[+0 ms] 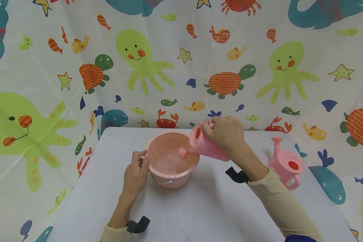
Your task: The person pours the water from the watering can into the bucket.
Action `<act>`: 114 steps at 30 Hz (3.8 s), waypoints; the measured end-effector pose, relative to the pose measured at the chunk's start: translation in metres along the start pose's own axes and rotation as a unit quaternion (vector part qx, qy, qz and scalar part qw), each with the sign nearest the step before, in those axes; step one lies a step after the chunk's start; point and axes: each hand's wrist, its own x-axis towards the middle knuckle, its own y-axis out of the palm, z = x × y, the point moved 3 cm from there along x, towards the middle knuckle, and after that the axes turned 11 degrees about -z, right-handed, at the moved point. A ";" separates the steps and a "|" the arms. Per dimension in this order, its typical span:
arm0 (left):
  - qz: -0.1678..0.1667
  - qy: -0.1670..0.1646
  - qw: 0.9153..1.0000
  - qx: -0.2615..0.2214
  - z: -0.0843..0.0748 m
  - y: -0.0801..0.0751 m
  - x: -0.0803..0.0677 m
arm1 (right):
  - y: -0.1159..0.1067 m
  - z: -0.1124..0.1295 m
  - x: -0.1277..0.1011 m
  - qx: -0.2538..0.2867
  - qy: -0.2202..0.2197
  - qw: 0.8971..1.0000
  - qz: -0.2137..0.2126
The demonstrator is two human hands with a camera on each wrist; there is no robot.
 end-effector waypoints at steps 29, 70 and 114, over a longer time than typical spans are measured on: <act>0.007 -0.005 1.000 0.001 -0.002 -0.001 0.001 | 0.002 0.007 0.005 -0.019 -0.020 1.000 0.010; 0.001 -0.003 1.000 -0.004 -0.002 0.001 0.000 | 0.004 0.017 0.015 -0.050 -0.045 0.997 0.041; 0.005 -0.004 1.000 0.002 -0.003 0.000 -0.002 | 0.010 0.044 0.022 -0.057 -0.089 0.990 0.095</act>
